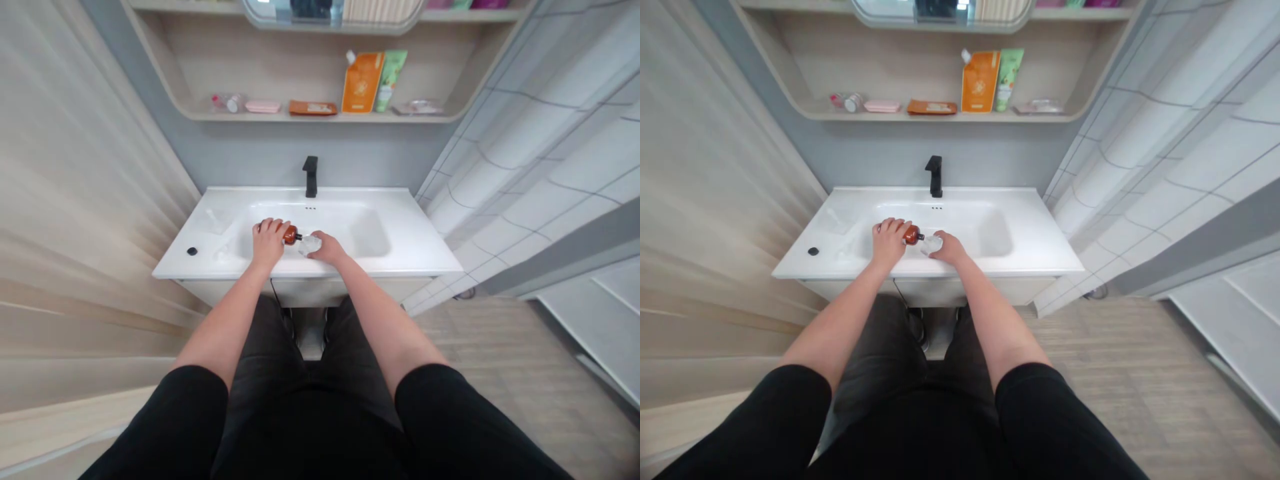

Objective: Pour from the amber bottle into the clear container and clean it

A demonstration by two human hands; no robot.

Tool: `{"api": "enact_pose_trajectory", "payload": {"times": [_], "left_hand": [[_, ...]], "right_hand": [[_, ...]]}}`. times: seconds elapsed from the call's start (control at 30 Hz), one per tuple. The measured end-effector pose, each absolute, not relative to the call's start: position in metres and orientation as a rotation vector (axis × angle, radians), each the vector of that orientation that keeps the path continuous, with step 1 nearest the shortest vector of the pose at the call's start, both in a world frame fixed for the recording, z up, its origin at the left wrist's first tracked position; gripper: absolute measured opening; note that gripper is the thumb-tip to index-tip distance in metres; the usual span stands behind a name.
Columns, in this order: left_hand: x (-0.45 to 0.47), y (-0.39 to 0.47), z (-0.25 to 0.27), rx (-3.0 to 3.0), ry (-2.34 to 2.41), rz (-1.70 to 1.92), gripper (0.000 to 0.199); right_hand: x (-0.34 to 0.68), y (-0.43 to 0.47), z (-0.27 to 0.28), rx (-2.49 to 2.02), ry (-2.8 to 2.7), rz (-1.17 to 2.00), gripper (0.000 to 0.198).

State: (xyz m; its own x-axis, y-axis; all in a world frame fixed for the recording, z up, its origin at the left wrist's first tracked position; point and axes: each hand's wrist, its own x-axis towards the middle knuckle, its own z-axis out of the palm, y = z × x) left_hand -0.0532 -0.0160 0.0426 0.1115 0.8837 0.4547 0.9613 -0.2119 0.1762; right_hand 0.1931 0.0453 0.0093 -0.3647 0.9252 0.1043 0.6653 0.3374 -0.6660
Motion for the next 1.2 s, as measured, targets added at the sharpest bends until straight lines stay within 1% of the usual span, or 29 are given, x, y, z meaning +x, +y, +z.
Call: {"api": "enact_pose_trajectory", "payload": {"times": [0.6,0.93,1.1,1.2], "left_hand": [[-0.053,-0.015,0.042,-2.213,-1.871,-0.718,0.061],[-0.052,-0.017,0.044,-2.194,-1.943,-0.661,0.064],[-0.053,-0.013,0.04,-2.176,-2.0,-0.72,0.067],[-0.053,-0.01,0.036,-2.129,-2.107,-0.851,0.075]], "right_hand": [[0.194,0.051,0.001,-1.358,-2.126,0.723,0.073],[0.194,0.052,0.0,-1.336,-2.127,0.758,0.074],[0.197,0.053,-0.002,-1.284,-2.088,0.816,0.072],[0.198,0.056,-0.005,-1.24,-2.028,0.881,0.073]]}}
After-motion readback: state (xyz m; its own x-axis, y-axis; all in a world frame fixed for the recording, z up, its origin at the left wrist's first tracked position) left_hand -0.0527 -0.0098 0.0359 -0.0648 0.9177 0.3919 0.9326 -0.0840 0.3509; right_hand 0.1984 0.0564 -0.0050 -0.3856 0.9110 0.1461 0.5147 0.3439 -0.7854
